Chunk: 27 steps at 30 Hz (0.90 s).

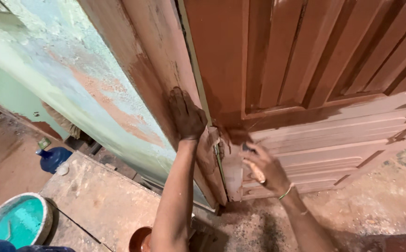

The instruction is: The person paints a paneled wooden door with brown paint using a wide paintbrush, working the brush over the recessed panels, edges, and frame areas while steadying the door with the other hand. They periodically reload the brush with paint from a small cup on a nearby ledge and continue coating unpainted sections of the door.

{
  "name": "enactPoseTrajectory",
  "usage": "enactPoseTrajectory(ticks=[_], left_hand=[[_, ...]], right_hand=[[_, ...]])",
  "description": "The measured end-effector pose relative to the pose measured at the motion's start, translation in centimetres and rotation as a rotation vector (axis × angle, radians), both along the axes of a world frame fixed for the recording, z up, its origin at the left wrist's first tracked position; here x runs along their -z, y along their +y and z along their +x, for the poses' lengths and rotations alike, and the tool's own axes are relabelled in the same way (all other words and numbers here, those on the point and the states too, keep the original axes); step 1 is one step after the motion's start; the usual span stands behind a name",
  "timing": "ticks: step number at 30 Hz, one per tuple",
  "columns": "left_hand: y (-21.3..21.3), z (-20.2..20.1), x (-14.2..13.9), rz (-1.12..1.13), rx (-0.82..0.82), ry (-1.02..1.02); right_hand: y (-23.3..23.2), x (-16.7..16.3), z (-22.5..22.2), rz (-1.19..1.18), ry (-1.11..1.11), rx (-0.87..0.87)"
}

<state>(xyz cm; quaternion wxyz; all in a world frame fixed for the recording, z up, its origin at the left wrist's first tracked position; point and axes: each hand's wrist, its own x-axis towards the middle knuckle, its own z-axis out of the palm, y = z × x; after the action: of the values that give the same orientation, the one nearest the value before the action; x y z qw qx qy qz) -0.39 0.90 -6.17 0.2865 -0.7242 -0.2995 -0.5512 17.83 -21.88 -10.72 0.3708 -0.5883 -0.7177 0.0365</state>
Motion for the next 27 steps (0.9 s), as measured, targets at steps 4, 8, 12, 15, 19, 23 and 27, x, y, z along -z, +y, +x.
enactPoseTrajectory(ticks=[4, 8, 12, 15, 19, 23, 27], left_hand=[[0.1, 0.0, 0.1, -0.005, 0.001, -0.011], [0.0, 0.0, 0.5, -0.041, -0.009, 0.005], [0.1, 0.0, 0.5, -0.096, 0.004, 0.006], [0.3, 0.1, 0.5, -0.023, -0.004, -0.001], [0.0, 0.1, 0.6, -0.083, 0.017, 0.001], [0.3, 0.1, 0.4, -0.032, 0.029, -0.007], [0.3, 0.1, 0.4, -0.032, 0.023, -0.012]], right_hand=[[-0.6, -5.4, 0.2, 0.443, -0.052, 0.000], [0.6, -4.9, -0.5, 0.593, -0.086, 0.005], [2.4, 0.7, -2.1, 0.222, 0.001, 0.023], [0.3, 5.9, -3.7, -0.215, 0.097, 0.077], [-2.0, 9.4, -3.9, -0.290, 0.078, -0.001], [-0.2, 8.5, -3.3, -0.395, 0.041, 0.061], [1.1, 5.9, -1.7, -0.122, 0.043, 0.069]])
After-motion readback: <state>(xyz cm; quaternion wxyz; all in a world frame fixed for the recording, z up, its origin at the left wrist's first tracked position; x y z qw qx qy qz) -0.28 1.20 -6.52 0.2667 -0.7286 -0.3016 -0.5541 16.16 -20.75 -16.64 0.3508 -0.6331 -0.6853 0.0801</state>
